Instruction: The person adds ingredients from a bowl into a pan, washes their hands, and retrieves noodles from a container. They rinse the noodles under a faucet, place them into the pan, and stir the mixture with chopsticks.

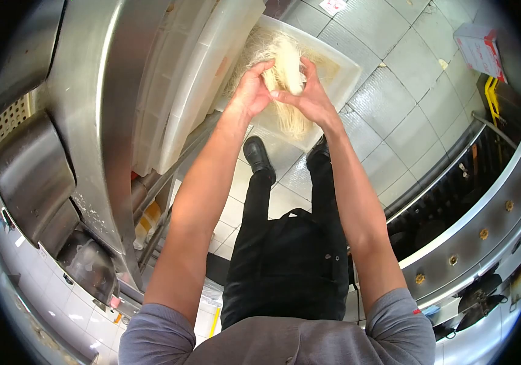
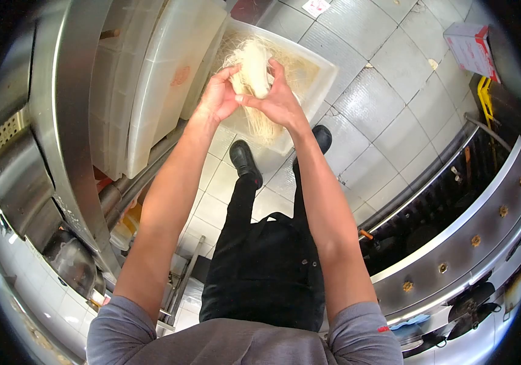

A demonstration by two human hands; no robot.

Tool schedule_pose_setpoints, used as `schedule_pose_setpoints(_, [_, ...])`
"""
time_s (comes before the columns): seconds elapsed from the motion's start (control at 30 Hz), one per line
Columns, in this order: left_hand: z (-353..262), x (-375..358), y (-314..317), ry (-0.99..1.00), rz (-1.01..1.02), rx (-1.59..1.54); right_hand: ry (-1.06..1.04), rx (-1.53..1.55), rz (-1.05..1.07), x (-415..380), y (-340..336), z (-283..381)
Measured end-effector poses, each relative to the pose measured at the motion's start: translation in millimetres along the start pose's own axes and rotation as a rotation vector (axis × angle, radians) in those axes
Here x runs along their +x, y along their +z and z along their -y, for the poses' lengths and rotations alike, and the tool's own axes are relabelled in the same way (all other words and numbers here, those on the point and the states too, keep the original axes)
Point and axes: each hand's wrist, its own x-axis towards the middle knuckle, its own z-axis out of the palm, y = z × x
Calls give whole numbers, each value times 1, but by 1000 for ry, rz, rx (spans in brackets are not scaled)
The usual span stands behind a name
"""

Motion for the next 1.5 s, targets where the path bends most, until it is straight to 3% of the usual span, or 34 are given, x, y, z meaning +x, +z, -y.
schedule_pose_setpoints(0.1, [-2, 4, 0, -57, 76, 58, -51, -71, 64, 4, 4, -7])
schedule_pose_setpoints(0.13, [-4, 6, -2, -79, 109, 94, 48, 123, 82, 5, 2, -14])
schedule_pose_setpoints(0.2, [-18, -7, 5, -30, -24, 414, 248, 513, 116, 6, -9, -30])
schedule_pose_setpoints(0.3, [-33, -31, 10, 60, -90, 762, 343, 1014, -133, -7, -20, -36])
schedule_pose_setpoints(0.33, [-33, -39, 12, 93, -89, 856, 333, 1035, -130, -12, -22, -38])
schedule_pose_setpoints(0.43, [-8, -50, 13, 415, -273, 1179, 326, 1110, -99, -22, -27, -43])
schedule_pose_setpoints(0.47, [5, -50, 18, 634, -306, 1209, 344, 1142, -73, -25, -28, -44])
schedule_pose_setpoints(0.5, [15, -48, 23, 522, -281, 1087, 362, 1172, -47, -27, -27, -46])
schedule_pose_setpoints(0.57, [33, -44, 36, 301, -230, 833, 275, 1180, -72, -28, -13, -43])
schedule_pose_setpoints(0.63, [65, -37, 39, 644, -30, 1038, 216, 1144, -94, -29, -10, -38])
schedule_pose_setpoints(0.67, [70, -41, 42, 520, -74, 1195, 204, 1108, -104, -31, -11, -34])
schedule_pose_setpoints(0.77, [68, -54, 48, 342, -82, 1062, 175, 957, -180, -43, -15, -35])
schedule_pose_setpoints(0.9, [69, -63, 25, 800, -167, 1265, 148, 849, -317, -57, -19, -43])
schedule_pose_setpoints(0.93, [65, -56, 10, 926, -293, 1297, 153, 841, -359, -61, -21, -44])
schedule_pose_setpoints(1.03, [39, -45, -23, 730, -513, 1509, 155, 915, -417, -72, -27, -46])
schedule_pose_setpoints(1.13, [55, -33, -27, 387, -415, 1064, 181, 783, -379, -71, -19, -43])
schedule_pose_setpoints(1.33, [72, 51, -32, 360, -800, 1118, 225, 534, -242, -44, -9, -7])
schedule_pose_setpoints(1.43, [69, 82, -59, 327, -557, 1008, 263, 575, -178, -30, -21, -11])
schedule_pose_setpoints(1.5, [55, 37, -15, 468, -421, 941, 240, 471, -169, -25, -28, -5])
